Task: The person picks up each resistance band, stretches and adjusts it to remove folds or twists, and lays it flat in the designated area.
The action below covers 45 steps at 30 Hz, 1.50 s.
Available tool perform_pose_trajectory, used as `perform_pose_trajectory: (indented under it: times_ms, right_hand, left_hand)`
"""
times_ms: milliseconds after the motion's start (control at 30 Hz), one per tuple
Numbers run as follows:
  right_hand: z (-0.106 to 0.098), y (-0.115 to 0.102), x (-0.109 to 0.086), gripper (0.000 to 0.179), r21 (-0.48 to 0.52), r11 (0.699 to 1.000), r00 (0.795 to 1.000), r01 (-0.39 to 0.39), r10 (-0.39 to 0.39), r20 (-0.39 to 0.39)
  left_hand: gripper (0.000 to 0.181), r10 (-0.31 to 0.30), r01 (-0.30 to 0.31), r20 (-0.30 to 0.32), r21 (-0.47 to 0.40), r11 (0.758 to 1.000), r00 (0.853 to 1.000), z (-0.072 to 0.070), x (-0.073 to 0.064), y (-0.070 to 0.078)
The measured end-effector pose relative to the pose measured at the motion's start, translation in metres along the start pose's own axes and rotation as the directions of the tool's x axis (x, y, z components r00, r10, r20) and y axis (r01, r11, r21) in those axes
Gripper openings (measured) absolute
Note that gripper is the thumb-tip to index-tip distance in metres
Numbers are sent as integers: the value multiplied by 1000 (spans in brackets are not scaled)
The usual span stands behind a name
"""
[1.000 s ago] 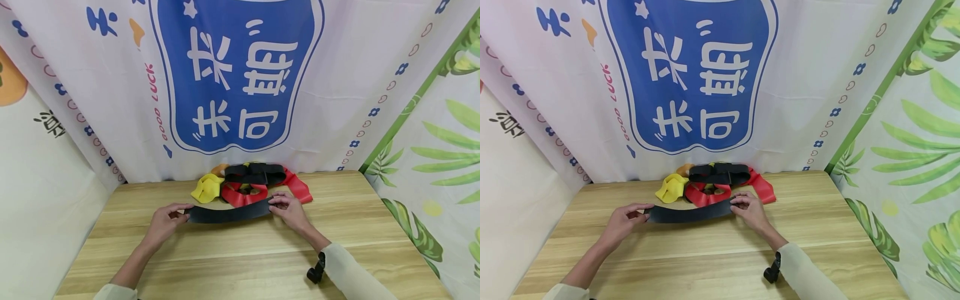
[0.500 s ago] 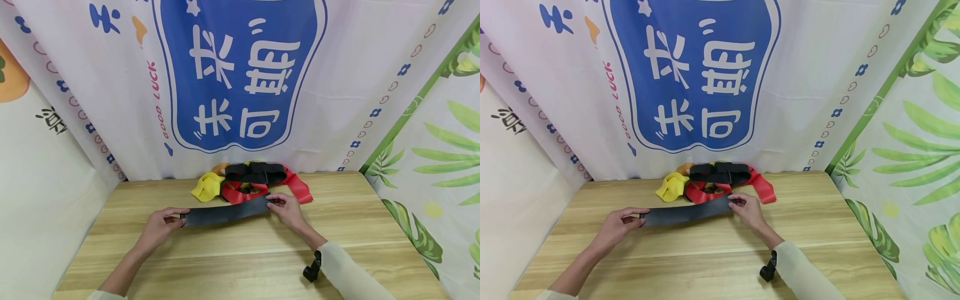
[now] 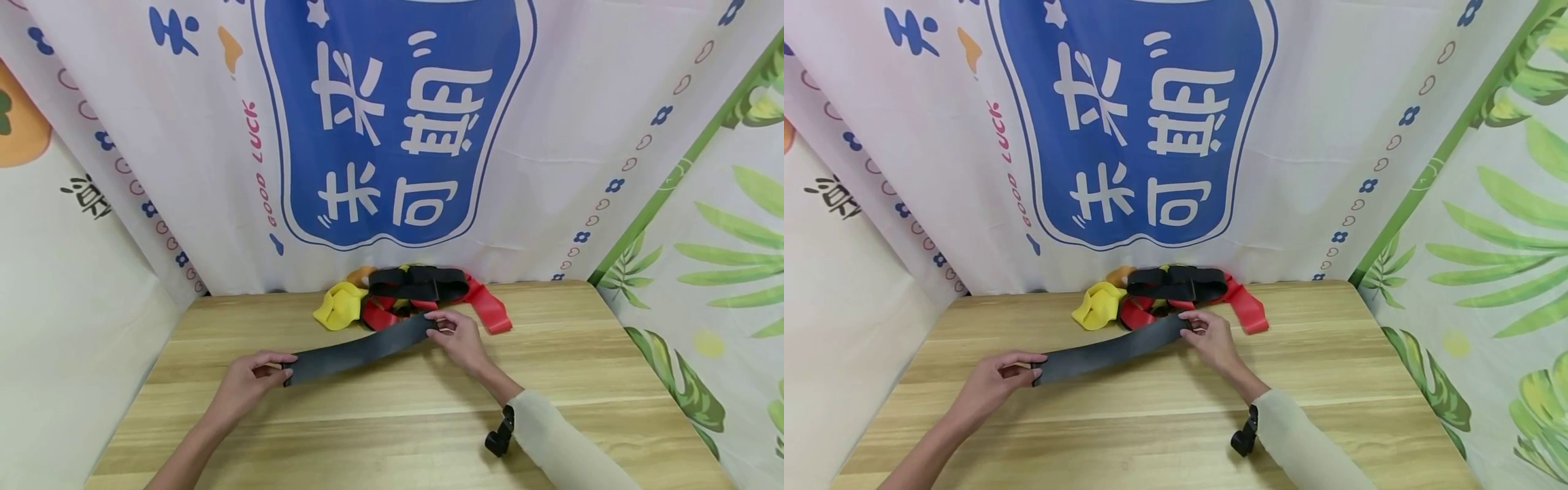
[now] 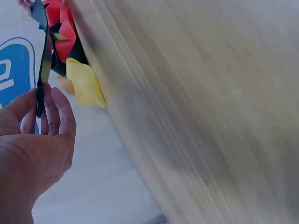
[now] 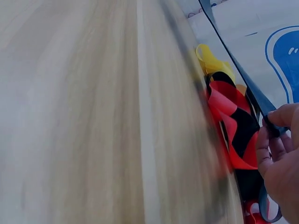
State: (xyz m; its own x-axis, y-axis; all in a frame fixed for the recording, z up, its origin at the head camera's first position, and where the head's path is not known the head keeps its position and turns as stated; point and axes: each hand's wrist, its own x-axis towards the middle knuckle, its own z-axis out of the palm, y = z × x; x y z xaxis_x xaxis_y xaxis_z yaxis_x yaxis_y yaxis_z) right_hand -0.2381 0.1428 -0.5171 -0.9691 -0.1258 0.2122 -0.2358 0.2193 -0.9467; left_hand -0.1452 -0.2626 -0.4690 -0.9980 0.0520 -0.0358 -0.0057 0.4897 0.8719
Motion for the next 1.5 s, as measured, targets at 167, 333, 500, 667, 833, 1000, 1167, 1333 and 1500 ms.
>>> perform_pose_trajectory:
  times_ms: [167, 333, 500, 667, 833, 1000, 1167, 1333, 1500]
  right_hand:
    - [10, -5, 6, 27, 17, 1000, 1000, 5, -5, 2]
    - [21, -8, 12, 22, 1, 999, 999, 34, -34, -2]
    - [32, -12, 18, 18, -37, 997, 997, 74, -74, 8]
    - [42, -17, 24, 18, -62, 993, 995, 97, -96, 20]
    - [54, -22, 31, 21, -14, 994, 993, 108, -108, 37]
    - [66, -26, 40, 25, 44, 993, 991, 106, -109, 71]
    - [80, -30, 46, 27, 41, 996, 990, 82, -87, 116]
    - [95, -34, 53, 31, 30, 994, 984, 101, -105, 142]
    - [111, -36, 57, 37, 50, 992, 976, 116, -123, 179]
  left_hand:
    - [28, 26, -26, 28, 8, 1000, 999, -5, -9, -7]
    - [29, 19, -20, 72, 13, 1000, 997, -10, -18, -11]
    - [31, -40, 37, 123, 24, 999, 992, -16, -25, -15]
    - [32, -18, 20, 182, -10, 1000, 983, -20, -36, -24]
    - [29, -28, 37, 188, -44, 998, 982, -23, -44, -33]
    - [25, -48, 53, 163, -23, 998, 985, -27, -52, -39]
    - [27, -85, 93, 177, -37, 995, 981, -31, -58, -45]
    - [27, -44, 55, 195, -53, 997, 980, -35, -61, -53]
    - [32, 0, 31, 281, -108, 994, 960, -41, -61, -63]
